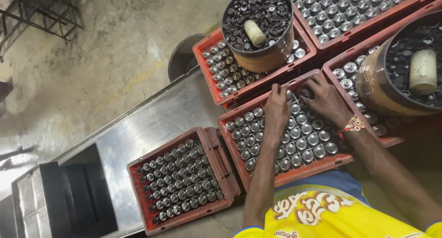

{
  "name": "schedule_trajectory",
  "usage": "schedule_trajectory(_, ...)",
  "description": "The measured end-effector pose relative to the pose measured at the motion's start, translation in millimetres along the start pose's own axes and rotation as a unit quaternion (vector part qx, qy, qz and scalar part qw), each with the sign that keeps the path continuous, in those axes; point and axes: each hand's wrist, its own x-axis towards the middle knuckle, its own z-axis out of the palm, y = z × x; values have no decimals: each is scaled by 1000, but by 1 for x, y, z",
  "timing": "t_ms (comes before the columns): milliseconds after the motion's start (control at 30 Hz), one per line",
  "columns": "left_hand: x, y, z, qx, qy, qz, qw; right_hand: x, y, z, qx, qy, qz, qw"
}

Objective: The person repeatedly picks up small metal caps from a red crate and places them into another red crate. The person occasionally gathers several caps in one hand before transferring them.

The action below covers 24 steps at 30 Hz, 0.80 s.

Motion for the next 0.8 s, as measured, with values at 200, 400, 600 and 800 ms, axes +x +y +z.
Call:
schedule_trajectory(200, -4, -5, -10, -109, 20, -36, 993, 7, -10, -9, 104, -63, 127, 984)
schedule_trajectory(400, -83, -42, -70, 121, 129, -120, 977, -1, -11, 11, 23, -61, 70, 995)
schedule_trajectory(600, -140, -57, -86, 135, 134, -233, 954, -4, -22, 20, 32, -42, 174, 983)
schedule_trajectory(800, -147, -62, -78, 93, 118, -284, 947, -10, -85, 30, -160, 34, -8, 987)
